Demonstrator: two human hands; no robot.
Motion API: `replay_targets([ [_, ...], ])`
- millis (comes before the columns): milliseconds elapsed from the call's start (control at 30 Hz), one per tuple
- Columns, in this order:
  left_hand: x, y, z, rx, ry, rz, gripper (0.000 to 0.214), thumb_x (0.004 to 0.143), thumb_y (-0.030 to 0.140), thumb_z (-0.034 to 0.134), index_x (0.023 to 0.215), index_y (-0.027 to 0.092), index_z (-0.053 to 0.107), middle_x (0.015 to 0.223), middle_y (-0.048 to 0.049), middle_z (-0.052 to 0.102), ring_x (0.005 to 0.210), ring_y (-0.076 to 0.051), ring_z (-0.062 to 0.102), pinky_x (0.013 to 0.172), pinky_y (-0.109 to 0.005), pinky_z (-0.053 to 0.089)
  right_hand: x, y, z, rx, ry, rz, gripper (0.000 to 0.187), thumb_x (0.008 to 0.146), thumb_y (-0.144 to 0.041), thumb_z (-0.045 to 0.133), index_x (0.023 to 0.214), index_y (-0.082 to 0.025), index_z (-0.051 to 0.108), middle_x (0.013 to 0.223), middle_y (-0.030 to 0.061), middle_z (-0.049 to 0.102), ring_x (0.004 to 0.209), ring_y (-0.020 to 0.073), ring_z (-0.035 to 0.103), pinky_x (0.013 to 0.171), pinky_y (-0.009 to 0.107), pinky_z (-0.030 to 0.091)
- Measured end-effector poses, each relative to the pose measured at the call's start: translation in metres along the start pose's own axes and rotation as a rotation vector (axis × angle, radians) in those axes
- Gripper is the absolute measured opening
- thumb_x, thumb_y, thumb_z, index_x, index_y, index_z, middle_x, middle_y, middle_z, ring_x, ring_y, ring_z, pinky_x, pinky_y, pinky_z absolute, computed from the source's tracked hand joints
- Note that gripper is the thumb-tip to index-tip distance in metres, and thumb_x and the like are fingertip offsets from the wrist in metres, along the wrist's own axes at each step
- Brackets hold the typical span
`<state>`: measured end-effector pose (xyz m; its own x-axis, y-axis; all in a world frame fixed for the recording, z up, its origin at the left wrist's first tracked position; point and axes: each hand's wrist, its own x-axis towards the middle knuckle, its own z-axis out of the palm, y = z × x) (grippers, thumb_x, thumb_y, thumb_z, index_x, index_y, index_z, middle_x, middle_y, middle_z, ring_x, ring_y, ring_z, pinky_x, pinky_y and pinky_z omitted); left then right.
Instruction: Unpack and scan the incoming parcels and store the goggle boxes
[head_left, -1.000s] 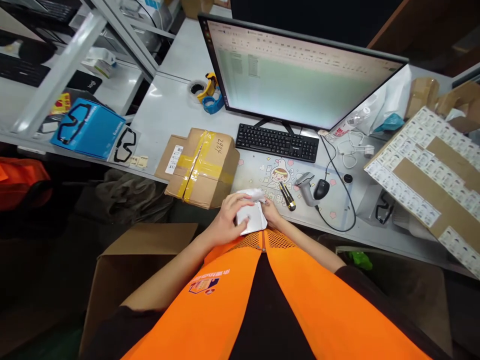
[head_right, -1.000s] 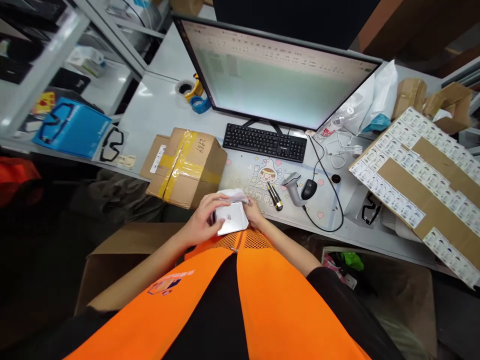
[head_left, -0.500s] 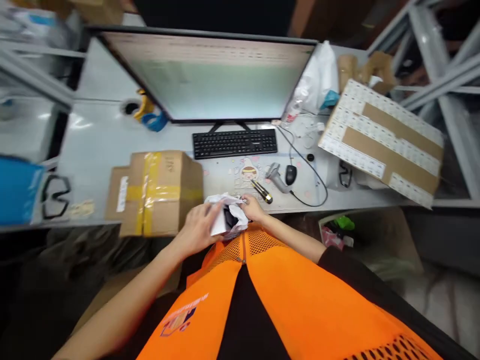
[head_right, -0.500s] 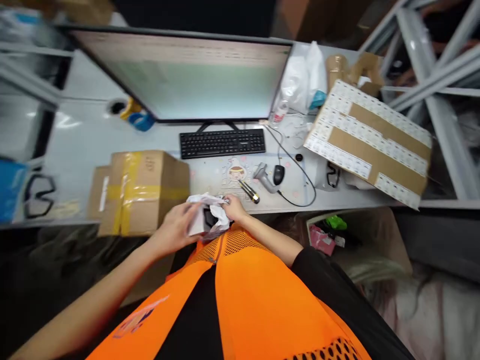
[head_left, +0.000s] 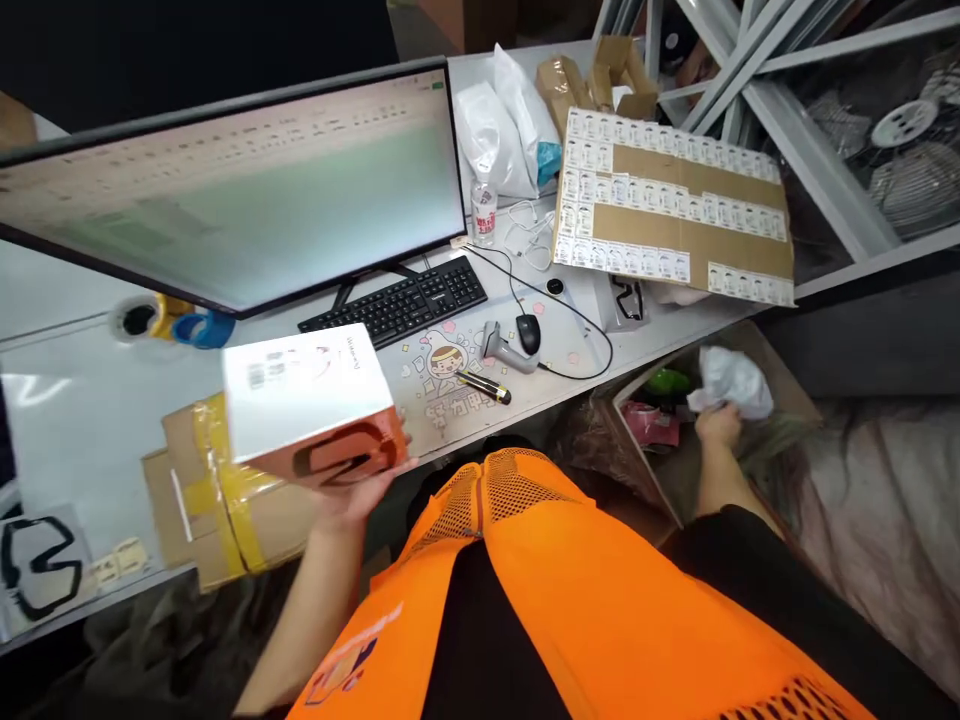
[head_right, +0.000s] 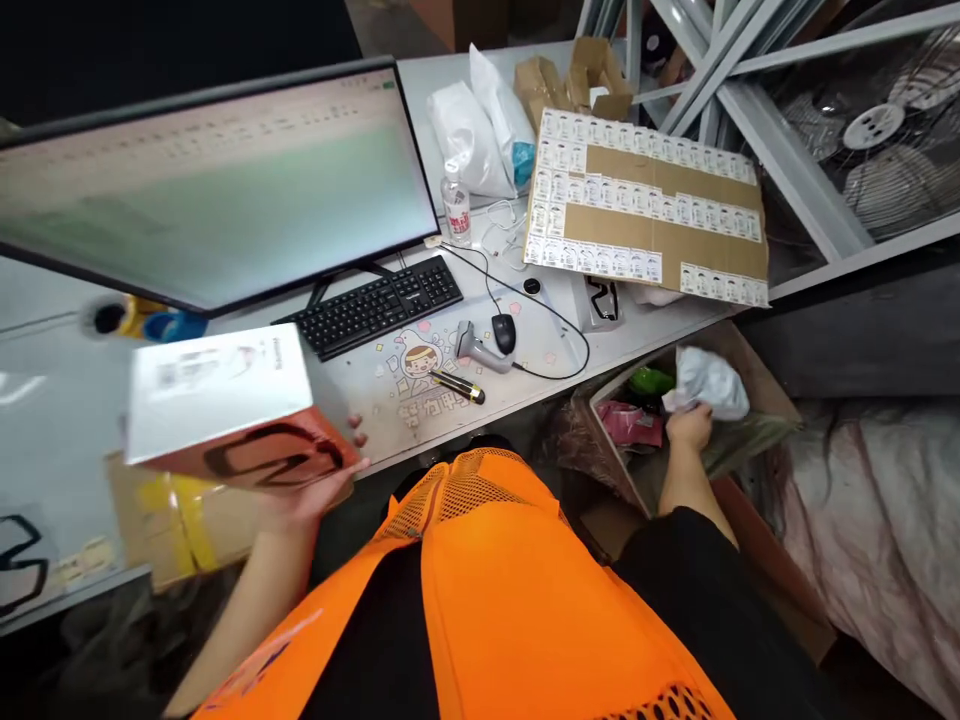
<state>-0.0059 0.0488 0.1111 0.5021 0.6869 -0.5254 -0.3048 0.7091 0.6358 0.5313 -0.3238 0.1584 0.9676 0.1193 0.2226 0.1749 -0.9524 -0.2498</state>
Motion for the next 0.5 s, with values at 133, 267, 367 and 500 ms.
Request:
replay_targets([
  [133,0.014,-0.024,0.0,-0.038,0.011,-0.118,0.091,0.08,0.096,0.048,0.142,0.033,0.07,0.141,-0.0142,0.074,0.124,-0.044,0.071,0.1,-0.077,0.057,-0.024,-0.019,0.043,-0.02,-0.252,0.034,0.027,0.081,-0.047,0.067,0.075,-0.022,0.075,0.084,0.0252,0.074,0.086,0.0445,0.076,0.083,0.066,0.057],
  [267,0.017,-0.033,-0.009,0.062,-0.041,-0.163,0.101,0.081,0.095,0.041,0.152,0.025,0.061,0.15,-0.0218,0.066,0.123,-0.044,0.071,0.1,-0.074,0.056,-0.065,-0.124,0.099,0.233,-0.44,-0.352,0.041,0.092,-0.042,0.059,0.119,-0.018,0.079,0.113,0.0206,0.079,0.107,0.0331,0.075,0.102,0.05,0.057],
  [367,0.016,-0.042,-0.018,0.047,-0.065,-0.192,0.101,0.081,0.095,0.044,0.15,0.023,0.06,0.153,-0.0236,0.064,0.122,-0.044,0.071,0.099,-0.075,0.056,-0.113,-0.225,0.137,0.346,-0.556,-0.68,0.057,0.096,-0.037,0.06,0.147,-0.011,0.064,0.139,0.0239,0.071,0.125,0.0349,0.067,0.114,0.05,0.051],
  [500,0.006,-0.057,-0.033,-0.147,-0.086,-0.209,0.092,0.081,0.09,0.054,0.139,0.02,0.067,0.142,-0.0217,0.071,0.119,-0.045,0.073,0.102,-0.078,0.054,-0.165,-0.309,0.169,0.108,-0.65,-0.675,0.078,0.095,-0.032,0.069,0.162,-0.001,0.045,0.148,0.0335,0.061,0.134,0.0434,0.06,0.117,0.056,0.043],
])
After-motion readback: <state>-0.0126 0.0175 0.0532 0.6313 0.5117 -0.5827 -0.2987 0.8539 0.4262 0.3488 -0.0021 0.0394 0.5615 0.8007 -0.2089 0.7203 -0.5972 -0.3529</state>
